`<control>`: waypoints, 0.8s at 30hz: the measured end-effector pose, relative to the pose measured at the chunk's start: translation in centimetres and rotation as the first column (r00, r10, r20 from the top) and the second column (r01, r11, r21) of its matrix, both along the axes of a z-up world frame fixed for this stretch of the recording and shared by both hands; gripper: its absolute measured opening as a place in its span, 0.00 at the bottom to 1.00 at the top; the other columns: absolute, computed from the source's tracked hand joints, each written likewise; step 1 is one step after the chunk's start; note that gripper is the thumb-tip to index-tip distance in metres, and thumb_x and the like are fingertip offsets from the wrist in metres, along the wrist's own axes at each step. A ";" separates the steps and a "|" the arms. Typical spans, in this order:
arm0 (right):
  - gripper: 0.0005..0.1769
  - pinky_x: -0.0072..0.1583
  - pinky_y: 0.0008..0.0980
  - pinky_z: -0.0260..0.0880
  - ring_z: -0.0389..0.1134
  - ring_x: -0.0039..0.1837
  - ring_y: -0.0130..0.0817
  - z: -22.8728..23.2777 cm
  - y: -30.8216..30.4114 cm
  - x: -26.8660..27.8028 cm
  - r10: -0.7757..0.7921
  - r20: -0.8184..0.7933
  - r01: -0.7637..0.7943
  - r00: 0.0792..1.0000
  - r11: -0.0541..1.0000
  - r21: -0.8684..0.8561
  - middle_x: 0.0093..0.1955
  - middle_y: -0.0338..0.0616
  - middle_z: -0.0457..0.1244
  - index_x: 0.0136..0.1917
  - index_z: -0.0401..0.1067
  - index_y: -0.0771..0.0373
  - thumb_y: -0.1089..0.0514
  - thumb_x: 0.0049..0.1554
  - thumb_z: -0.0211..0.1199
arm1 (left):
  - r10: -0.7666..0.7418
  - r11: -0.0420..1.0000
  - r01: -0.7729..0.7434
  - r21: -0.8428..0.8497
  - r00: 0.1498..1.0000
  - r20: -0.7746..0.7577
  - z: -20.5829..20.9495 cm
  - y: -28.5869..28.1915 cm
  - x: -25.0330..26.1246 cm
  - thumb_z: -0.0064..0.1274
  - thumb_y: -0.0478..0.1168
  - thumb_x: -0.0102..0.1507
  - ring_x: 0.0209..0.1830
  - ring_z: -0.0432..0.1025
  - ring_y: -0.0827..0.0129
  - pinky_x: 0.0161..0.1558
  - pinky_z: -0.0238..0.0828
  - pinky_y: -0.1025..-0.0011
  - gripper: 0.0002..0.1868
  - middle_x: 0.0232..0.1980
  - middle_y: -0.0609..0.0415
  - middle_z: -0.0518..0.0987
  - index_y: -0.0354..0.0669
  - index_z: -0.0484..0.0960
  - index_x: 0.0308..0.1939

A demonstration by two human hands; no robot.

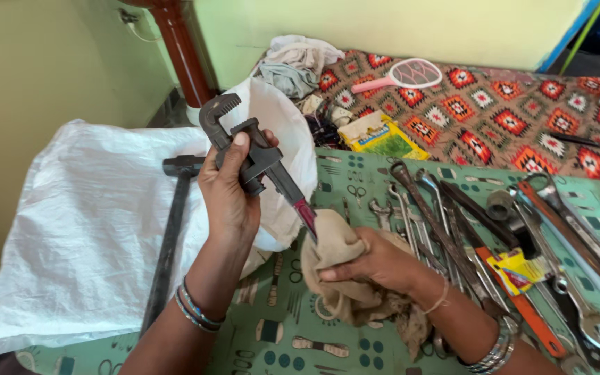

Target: The person unpacks various tools from a white cloth bag onto a table. They remove wrenches, pliers, a hammer, and a pipe wrench, placing them on the table. The person then uses a cloth to wipe the hammer and the pipe wrench before setting them down.

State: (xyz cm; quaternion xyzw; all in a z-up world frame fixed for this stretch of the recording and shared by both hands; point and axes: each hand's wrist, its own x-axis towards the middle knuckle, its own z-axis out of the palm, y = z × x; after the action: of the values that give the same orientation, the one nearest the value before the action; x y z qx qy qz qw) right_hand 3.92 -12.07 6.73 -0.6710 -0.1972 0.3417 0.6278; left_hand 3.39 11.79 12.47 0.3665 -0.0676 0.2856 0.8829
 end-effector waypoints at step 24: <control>0.15 0.53 0.27 0.73 0.73 0.50 0.26 1.7 -2.7 1.8 -0.315 0.340 0.273 0.886 0.947 0.167 0.49 0.42 0.72 0.54 0.78 0.70 0.67 0.52 0.69 | 0.134 0.991 -0.136 0.011 0.984 0.118 -0.1 0.0 -0.2 0.46 0.46 0.74 0.42 0.82 0.59 0.32 0.77 0.69 0.15 0.47 0.40 0.84 0.36 0.74 0.54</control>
State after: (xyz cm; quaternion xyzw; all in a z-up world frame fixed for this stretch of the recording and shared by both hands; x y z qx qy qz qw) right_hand 5.71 -14.80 8.41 -0.7074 -0.2247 0.1011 0.6625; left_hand 3.21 11.80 12.39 0.3613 -0.0970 0.3652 0.8525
